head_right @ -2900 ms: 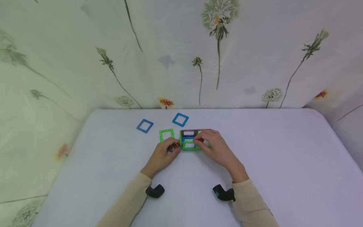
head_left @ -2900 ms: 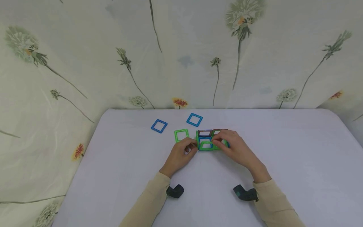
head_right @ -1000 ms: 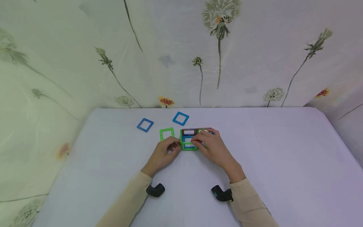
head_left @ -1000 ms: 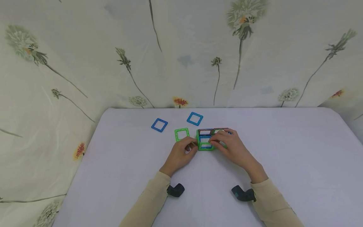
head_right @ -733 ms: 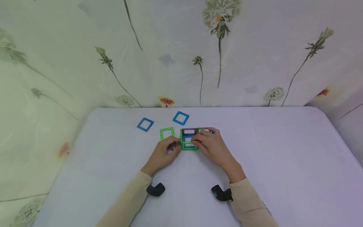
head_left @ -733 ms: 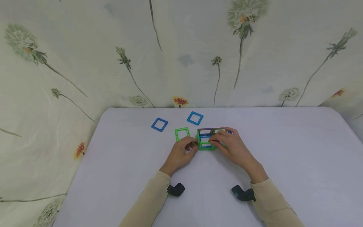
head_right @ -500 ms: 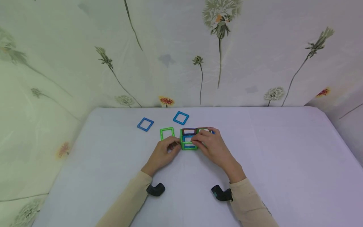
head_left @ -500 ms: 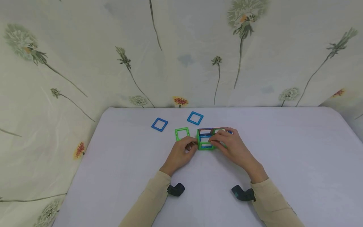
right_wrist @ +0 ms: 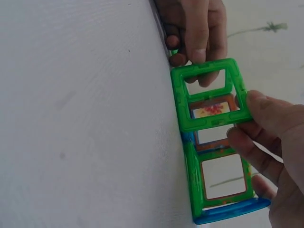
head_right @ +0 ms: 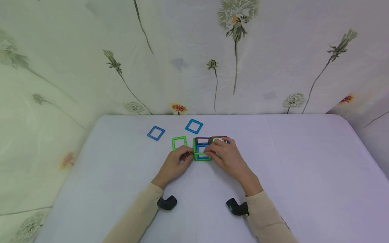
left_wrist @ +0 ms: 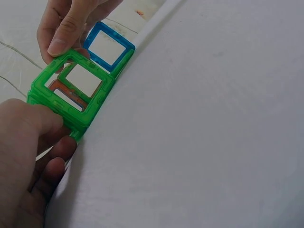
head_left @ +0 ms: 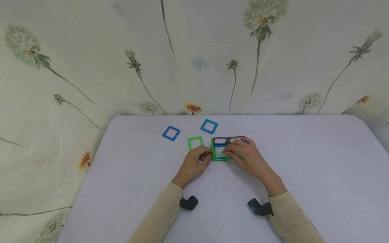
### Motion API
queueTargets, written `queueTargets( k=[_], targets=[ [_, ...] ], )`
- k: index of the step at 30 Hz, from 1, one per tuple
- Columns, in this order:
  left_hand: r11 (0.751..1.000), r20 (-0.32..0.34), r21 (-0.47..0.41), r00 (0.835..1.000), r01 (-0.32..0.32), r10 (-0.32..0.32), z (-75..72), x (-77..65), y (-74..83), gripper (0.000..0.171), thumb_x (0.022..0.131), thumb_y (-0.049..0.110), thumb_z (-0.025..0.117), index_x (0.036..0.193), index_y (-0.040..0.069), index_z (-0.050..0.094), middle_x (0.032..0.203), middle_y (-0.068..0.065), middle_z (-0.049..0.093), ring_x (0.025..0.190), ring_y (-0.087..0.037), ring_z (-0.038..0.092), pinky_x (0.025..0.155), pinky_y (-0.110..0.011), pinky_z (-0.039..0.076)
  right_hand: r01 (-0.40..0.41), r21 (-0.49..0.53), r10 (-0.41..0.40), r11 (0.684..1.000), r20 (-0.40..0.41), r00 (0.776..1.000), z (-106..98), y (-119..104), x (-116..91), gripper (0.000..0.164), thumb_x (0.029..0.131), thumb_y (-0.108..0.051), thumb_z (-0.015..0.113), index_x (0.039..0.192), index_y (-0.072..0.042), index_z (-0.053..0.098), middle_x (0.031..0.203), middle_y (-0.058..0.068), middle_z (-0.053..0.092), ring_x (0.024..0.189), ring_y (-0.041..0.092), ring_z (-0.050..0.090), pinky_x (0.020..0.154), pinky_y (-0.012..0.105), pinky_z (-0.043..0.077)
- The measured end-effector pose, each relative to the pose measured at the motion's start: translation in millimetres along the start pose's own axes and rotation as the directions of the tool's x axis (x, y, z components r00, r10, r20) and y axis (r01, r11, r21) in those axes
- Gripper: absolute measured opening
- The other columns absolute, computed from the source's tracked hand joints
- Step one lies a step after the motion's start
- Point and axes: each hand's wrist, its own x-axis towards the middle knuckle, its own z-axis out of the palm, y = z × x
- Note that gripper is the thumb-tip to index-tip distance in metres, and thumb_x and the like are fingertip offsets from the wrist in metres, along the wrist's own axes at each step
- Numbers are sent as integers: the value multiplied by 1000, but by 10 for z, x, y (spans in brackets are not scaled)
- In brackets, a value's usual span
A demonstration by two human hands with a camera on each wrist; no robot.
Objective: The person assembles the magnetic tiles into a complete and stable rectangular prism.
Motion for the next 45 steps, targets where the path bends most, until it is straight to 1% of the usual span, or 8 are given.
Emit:
queueTargets(
  k=[7,16,26,29,34,38,42,45],
  targets=[
    [1000,3,11,1000,0,0,-1,-5,1,17,93,13,58,109,16,63,98,5,64,84,-4,57,73,-15,49,-14,19,14,1000,-7,1000,16,8,-9,13,81,-9,72,93,-15,72,90,-4,68,93,18,61,100,54,33],
    [1000,8,22,1000,5,-5,-2,-19,22,18,93,14,58,110,17,63,99,5,63,85,-4,56,74,-16,49,-4,17,5,1000,-27,1000,30,6,-24,12,81,-12,73,92,-15,70,87,-6,66,87,13,61,101,54,33],
    [999,3,28,1000,-29,28,22,-13,-4,20,91,13,59,110,19,60,103,7,59,86,-4,54,73,-17,48,-38,24,38,999,-2,999,10,-14,-18,11,82,-15,72,93,-15,70,86,-7,66,86,11,61,103,53,31],
    [999,13,20,999,-35,35,13,-20,6,22,89,16,62,111,21,59,102,8,57,85,-5,53,73,-18,47,-38,24,38,999,-1,999,12,-16,-19,12,82,-13,73,93,-15,69,85,-7,65,84,10,61,102,53,31],
    [999,27,31,999,-24,23,-21,-33,31,22,88,24,66,109,22,58,98,8,57,84,-6,53,72,-18,46,-31,23,31,999,12,999,21,-22,4,12,82,-14,72,93,-15,69,86,-7,66,86,11,61,102,53,32],
    [998,6,57,1000,-15,15,19,-21,61,21,89,22,66,108,19,59,98,7,58,84,-6,54,72,-18,46,-37,32,37,999,5,999,4,-27,18,10,83,-15,71,93,-15,69,84,-8,65,89,13,61,100,53,34],
    [996,-26,89,1000,12,-10,76,-21,113,20,89,20,65,107,17,60,99,6,59,85,-6,56,74,-18,48,-38,57,39,998,-18,999,-9,-36,42,9,84,-13,71,92,-13,69,84,-8,65,93,15,60,97,51,37],
    [994,-33,112,999,16,-12,71,-37,116,18,89,21,64,107,17,60,99,6,59,86,-5,56,76,-18,48,-37,72,39,997,-33,999,-1,-59,90,9,83,-12,71,92,-13,68,85,-8,65,88,12,59,96,48,38]
  ],
)
